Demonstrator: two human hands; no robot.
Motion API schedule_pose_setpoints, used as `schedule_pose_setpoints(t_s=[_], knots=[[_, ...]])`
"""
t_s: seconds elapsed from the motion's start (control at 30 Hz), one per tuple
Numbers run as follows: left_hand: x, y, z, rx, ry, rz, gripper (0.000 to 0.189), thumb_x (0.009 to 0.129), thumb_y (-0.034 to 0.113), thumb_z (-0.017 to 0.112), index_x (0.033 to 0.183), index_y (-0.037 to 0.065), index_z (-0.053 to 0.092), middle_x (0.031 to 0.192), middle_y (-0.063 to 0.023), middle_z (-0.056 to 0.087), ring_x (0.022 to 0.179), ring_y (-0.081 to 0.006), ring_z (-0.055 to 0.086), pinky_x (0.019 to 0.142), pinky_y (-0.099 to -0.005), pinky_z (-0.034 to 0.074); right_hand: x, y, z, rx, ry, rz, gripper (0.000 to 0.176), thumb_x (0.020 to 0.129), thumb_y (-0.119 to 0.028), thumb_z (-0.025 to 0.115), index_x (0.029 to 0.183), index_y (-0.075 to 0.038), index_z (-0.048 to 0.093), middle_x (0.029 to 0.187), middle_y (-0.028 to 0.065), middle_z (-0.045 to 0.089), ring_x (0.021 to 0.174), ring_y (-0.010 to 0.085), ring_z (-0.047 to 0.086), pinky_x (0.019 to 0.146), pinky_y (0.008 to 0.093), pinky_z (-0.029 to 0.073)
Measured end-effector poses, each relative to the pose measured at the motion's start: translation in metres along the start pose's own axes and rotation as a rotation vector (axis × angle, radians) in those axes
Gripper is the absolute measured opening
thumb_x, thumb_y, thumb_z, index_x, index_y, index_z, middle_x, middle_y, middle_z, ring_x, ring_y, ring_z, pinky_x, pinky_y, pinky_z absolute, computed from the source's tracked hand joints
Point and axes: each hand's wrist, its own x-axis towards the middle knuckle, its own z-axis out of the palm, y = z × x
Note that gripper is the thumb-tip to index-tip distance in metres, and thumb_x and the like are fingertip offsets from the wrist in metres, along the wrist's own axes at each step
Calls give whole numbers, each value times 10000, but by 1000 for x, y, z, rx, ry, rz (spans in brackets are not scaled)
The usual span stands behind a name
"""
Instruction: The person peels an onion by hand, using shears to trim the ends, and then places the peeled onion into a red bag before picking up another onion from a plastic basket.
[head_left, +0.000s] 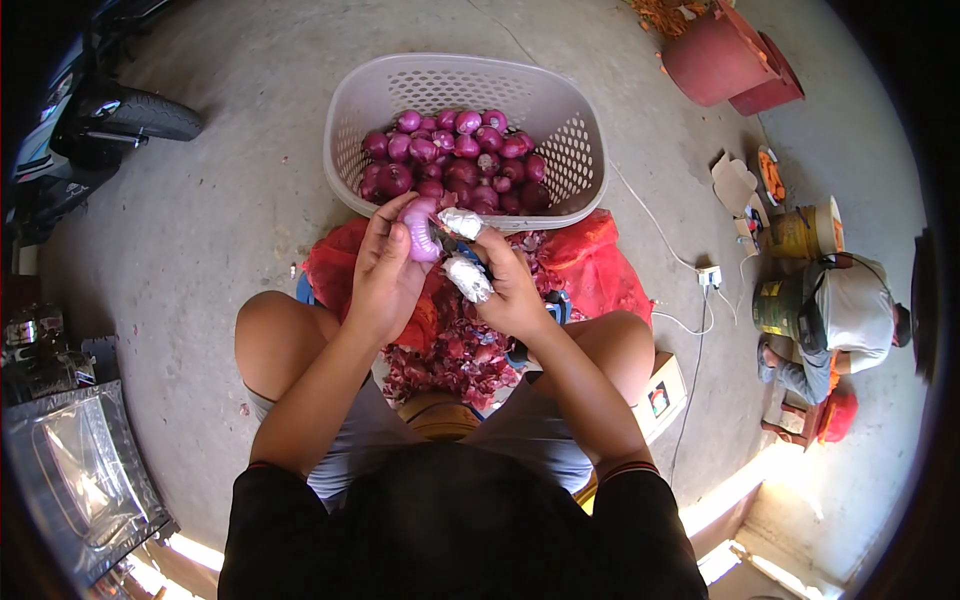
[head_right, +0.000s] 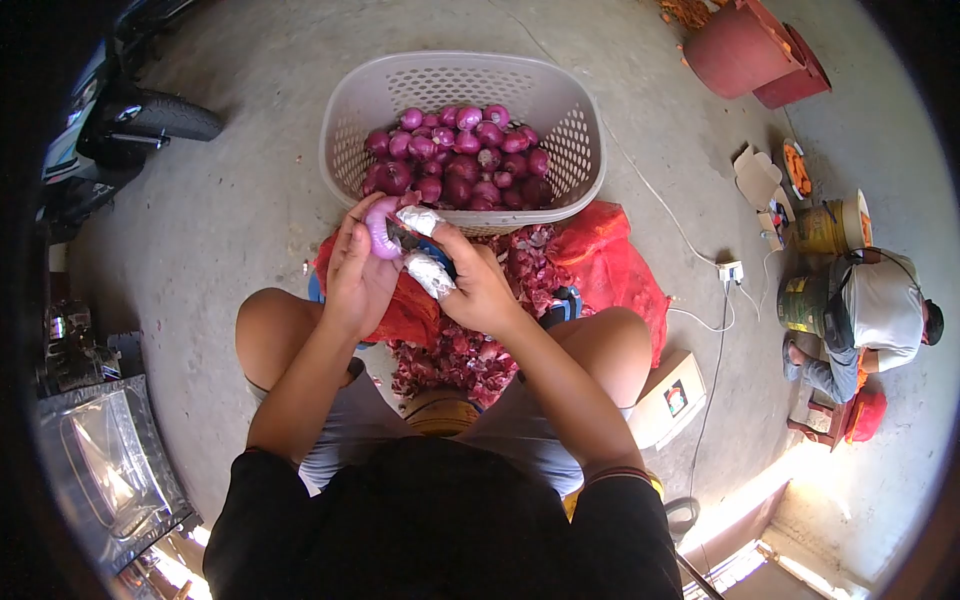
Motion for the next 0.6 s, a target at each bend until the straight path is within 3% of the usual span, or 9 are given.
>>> schedule_pose_setpoints(t_s=[0.07, 0.27, 0.37, 0.6], knots=[[0, 0, 0, 5, 8, 0, 439, 956, 320, 452, 1303, 66, 362, 1331, -152, 441, 1222, -253, 441, 1027, -413, 351, 1, -2, -1, -60, -15, -42, 512, 820, 15, 619, 1284, -45, 412, 1171, 133, 569, 1084, 213, 570, 902, 318, 442], [-1, 0, 0, 15, 15, 4, 436, 957, 306, 454, 1304, 60, 359, 1328, -145, 441, 1224, -244, 438, 1031, -414, 352, 2, -5, 1, -87, 45, -49, 467, 813, -21, 615, 1258, -41, 475, 1214, 172, 571, 1108, 300, 573, 906, 332, 448], [-4, 1, 3, 23, 18, 21, 434, 956, 292, 462, 1306, 60, 357, 1315, -138, 448, 1218, -242, 442, 1030, -414, 352, -2, 7, 3, -68, 75, -77, 452, 811, 20, 600, 1247, -21, 490, 1135, 155, 601, 1022, 237, 599, 882, 309, 443], [-3, 0, -1, 30, -6, 18, 427, 950, 254, 479, 1311, 62, 359, 1291, -127, 463, 1206, -245, 453, 1023, -412, 364, 2, 8, 12, 68, 175, -65, 411, 860, 8, 561, 1261, -23, 474, 1134, 112, 597, 1051, 201, 572, 912, 300, 427]])
